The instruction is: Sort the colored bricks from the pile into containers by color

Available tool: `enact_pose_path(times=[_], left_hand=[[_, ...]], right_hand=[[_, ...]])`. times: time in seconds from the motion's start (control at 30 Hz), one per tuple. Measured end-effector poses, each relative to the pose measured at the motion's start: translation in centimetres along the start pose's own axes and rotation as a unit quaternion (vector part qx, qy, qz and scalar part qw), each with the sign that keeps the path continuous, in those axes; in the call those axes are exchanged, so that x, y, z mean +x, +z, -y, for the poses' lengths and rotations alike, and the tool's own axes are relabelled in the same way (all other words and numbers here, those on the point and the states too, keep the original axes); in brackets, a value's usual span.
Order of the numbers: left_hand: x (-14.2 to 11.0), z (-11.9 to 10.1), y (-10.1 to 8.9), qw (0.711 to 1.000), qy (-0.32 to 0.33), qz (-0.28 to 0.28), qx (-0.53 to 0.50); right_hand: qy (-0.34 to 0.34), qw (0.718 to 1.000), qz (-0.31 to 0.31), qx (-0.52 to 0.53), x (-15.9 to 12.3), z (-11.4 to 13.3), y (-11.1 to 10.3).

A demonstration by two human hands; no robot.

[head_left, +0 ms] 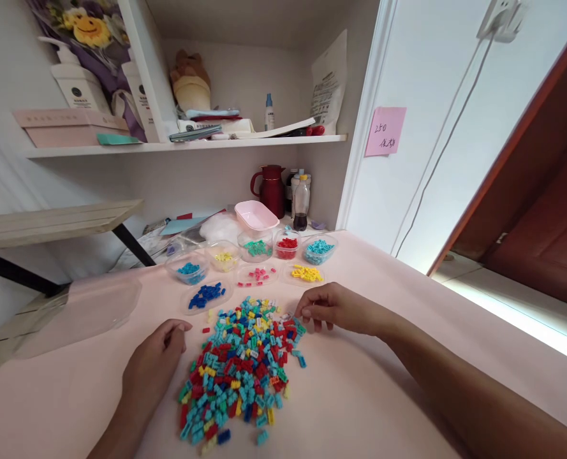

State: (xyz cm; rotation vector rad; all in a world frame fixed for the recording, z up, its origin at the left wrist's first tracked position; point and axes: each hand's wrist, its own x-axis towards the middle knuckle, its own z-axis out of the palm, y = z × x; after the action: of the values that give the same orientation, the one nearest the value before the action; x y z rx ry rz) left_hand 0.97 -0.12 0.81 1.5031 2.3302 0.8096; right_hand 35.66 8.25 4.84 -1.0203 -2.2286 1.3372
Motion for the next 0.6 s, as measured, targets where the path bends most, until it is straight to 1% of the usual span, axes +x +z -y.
enact_pose_path(times=[0.1,0.2,0.3,0.4,0.6], left_hand=[[0.1,0.3,0.0,1.0,0.001,0.005,0.001],[0.2,0.5,0.1,1.0,0.005,0.006,-0.002],[0.4,0.6,0.1,1.0,0.009,0.006,-0.006],[0.4,0.6,0.1,1.0,0.006,0.008,-0.004],[0.4,0.6,0.1,1.0,0.005,0.007,-0.002]], right_hand=[[0.014,0.999,-0.041,-0.006,0.1,0.0,-0.3],[0.033,0.996,-0.062,-0.062,0.1,-0.3,-0.4],[0.024,0.991,-0.043,-0.123,0.2,-0.7,-0.4],[0.009,0.987,-0.022,-0.158,0.3,-0.9,-0.1],[-0.002,0.967,-0.03,-0.252,0.4,-0.3,1.0]])
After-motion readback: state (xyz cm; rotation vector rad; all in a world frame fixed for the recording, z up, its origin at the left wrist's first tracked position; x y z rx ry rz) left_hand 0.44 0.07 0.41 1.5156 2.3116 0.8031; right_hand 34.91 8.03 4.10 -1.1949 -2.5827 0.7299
